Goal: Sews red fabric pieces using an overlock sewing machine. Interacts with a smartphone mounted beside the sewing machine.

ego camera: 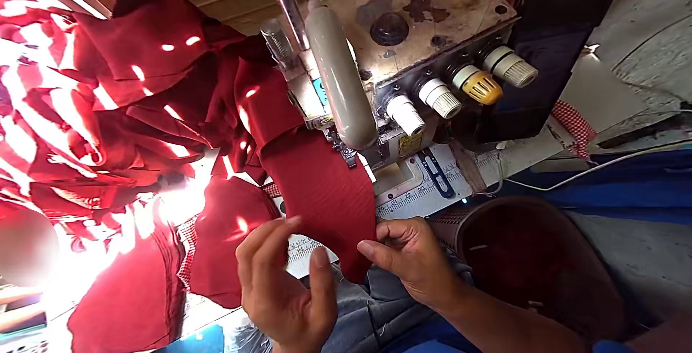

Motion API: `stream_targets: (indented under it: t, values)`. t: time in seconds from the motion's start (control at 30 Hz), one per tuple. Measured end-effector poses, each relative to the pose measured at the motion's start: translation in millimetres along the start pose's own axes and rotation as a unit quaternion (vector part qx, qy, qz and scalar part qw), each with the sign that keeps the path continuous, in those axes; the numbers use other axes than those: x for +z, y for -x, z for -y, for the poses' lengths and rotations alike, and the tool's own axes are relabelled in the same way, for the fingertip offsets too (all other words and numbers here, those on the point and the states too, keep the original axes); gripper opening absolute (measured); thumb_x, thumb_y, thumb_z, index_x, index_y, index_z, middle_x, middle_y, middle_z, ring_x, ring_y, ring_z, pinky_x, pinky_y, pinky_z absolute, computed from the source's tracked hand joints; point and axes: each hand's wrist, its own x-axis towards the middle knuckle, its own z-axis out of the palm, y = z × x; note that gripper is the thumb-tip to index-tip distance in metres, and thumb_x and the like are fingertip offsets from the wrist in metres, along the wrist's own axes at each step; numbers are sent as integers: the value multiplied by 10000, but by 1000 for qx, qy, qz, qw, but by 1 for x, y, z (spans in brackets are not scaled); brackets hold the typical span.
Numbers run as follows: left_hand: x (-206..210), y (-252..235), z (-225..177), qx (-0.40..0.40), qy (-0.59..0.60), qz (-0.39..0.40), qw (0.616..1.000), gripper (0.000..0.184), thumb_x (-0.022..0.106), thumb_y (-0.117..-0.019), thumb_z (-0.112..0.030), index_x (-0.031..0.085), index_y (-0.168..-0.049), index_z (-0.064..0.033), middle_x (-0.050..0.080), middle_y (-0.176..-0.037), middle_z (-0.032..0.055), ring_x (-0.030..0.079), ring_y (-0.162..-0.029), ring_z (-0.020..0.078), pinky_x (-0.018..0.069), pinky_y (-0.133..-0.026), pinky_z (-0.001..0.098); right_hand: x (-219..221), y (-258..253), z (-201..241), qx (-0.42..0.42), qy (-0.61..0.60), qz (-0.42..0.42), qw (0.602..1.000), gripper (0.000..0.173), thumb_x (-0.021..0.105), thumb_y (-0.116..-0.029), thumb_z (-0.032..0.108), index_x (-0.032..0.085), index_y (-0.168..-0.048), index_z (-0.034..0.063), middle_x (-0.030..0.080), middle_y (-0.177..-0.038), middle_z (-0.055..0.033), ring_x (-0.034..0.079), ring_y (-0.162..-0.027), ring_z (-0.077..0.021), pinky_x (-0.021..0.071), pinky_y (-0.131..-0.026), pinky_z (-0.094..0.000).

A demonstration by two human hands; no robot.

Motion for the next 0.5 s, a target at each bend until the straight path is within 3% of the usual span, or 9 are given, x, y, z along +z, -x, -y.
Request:
stream_targets:
  t: [0.1,0.23,0.5]
  values:
    - [8,-28,-3,74,-51,95,991,238,616,-996,-340,723,-1103,-156,711,-1135,-6,614,-1189,153,477,-1043,351,0,0,-4,11,-2,10,1000,137,740,-927,88,721,-835,-12,701,-781,-34,658,-740,-41,565,-690,-210]
    - [20,-47,13,138,-75,203,967,216,658,-987,-224,786,-1126,-118,737,-1223,51,614,-1279,241,488,-1089,422,0,1,-17,28,-8,9,1000,110,730,-932,78,709,-897,-25,701,-829,-51,669,-773,-63,577,-717,-230]
    - [24,-50,18,195,-112,190,956,170,691,-973,-182,791,-1093,-114,761,-1149,54,658,-1208,238,483,-1087,446,-9,-9,-5,0,-4,29,1000,104,692,-959,65,694,-937,-37,707,-869,-55,685,-818,-68,591,-752,-234]
